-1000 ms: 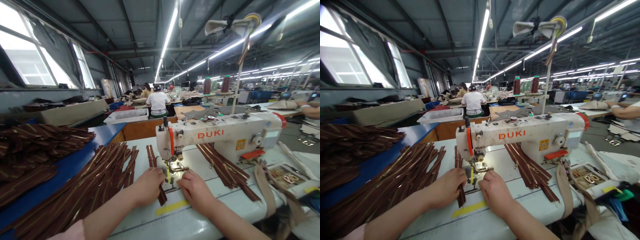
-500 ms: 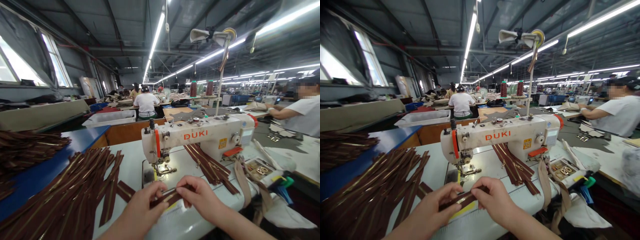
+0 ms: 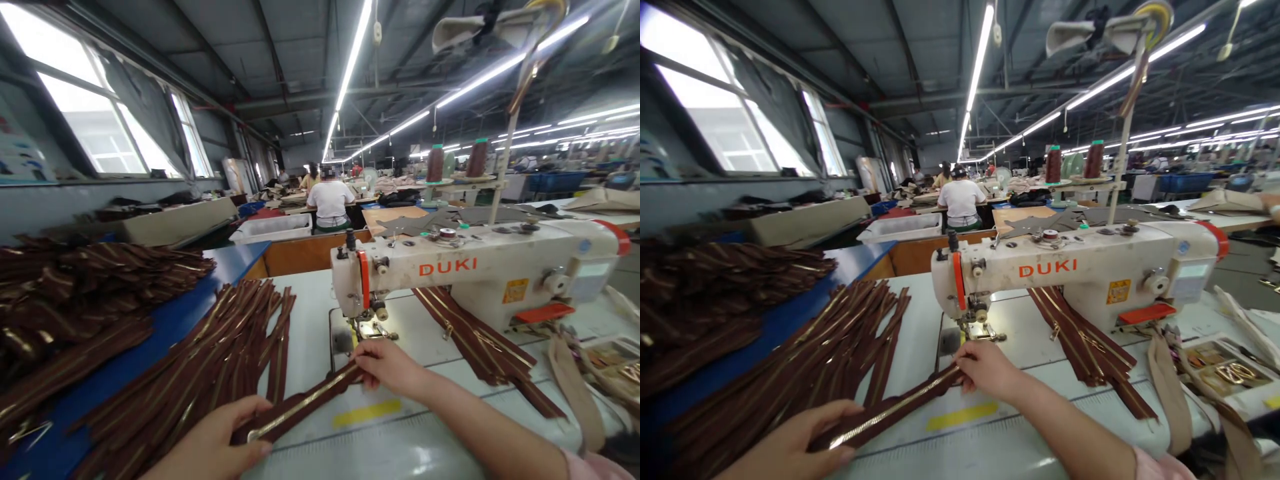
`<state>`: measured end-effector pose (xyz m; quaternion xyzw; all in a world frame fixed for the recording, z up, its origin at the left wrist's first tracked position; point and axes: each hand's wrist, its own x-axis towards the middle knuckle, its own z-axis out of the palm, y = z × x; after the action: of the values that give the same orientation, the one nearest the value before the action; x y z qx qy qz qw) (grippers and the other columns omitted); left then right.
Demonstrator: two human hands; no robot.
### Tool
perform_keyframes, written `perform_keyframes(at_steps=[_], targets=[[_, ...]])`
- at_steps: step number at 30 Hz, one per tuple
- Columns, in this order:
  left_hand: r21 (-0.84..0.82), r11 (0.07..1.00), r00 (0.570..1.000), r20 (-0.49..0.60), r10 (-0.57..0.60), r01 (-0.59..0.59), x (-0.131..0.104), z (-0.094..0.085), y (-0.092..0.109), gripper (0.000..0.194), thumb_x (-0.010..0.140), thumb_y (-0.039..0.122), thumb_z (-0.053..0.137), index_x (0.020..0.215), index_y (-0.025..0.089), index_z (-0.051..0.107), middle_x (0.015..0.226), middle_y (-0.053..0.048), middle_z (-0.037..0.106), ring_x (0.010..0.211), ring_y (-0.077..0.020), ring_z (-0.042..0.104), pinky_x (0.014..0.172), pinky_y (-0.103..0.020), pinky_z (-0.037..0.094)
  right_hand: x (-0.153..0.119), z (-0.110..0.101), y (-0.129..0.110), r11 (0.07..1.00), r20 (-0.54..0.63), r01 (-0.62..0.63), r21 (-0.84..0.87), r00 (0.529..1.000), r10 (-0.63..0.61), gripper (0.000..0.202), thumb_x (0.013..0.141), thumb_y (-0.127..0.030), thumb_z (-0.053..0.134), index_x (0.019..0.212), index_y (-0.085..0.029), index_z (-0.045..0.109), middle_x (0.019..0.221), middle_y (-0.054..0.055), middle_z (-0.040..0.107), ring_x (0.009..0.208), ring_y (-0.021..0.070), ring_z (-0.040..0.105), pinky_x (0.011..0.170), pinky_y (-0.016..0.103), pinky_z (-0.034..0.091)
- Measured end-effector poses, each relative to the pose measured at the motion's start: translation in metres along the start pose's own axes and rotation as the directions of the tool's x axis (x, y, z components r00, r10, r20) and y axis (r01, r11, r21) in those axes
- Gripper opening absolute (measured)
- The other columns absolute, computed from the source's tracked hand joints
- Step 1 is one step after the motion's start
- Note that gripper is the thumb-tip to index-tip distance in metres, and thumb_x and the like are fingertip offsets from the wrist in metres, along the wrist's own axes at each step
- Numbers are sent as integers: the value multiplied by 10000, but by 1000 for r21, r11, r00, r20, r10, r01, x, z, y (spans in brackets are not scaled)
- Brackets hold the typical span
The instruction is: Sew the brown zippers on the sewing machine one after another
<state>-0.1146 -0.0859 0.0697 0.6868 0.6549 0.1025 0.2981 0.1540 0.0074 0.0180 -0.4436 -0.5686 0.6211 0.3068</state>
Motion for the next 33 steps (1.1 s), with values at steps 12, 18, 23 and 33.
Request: perform_keyframes(at_steps=[12, 18, 23, 33], targets=[[623, 652, 718, -199, 667, -433, 48, 92, 60, 208, 853, 139, 556, 1059, 156, 584, 994, -71, 649, 904, -236, 598, 830, -385, 515, 7, -1, 5, 976, 127, -138, 171, 985, 117, 306, 601, -377, 734, 715, -167, 543, 506, -42, 578, 391, 53, 479, 384, 160, 299], [638, 631, 676, -227, 702, -441, 78, 102, 63, 95, 888, 112, 537, 842, 166, 601, 827, -28, 637, 789, -196, 594, 721, -319, 530, 16, -4, 8, 988, 125, -153, -28, 980, 155, 203, 697, -357, 637, 737, -186, 536, 474, -54, 540, 381, 76, 487, 394, 174, 316], [543, 695, 710, -233, 664, -471, 77, 98, 65, 197, 899, 59, 479, 826, 171, 624, 817, -32, 629, 805, -190, 590, 754, -317, 530, 11, -26, 7, 959, 81, 150, -242, 988, -134, 112, 733, -166, 548, 825, -178, 610, 547, -67, 512, 447, 77, 469, 453, 191, 350], [280, 776, 679, -376, 630, -565, 85, 97, 60, 193, 885, 101, 497, 811, 194, 650, 843, -30, 630, 827, -190, 605, 757, -331, 534, -1, -40, 13, 620, 153, 516, -591, 826, -542, 154, 726, -49, 672, 709, -198, 705, 677, -18, 636, 743, 137, 571, 747, 247, 435]])
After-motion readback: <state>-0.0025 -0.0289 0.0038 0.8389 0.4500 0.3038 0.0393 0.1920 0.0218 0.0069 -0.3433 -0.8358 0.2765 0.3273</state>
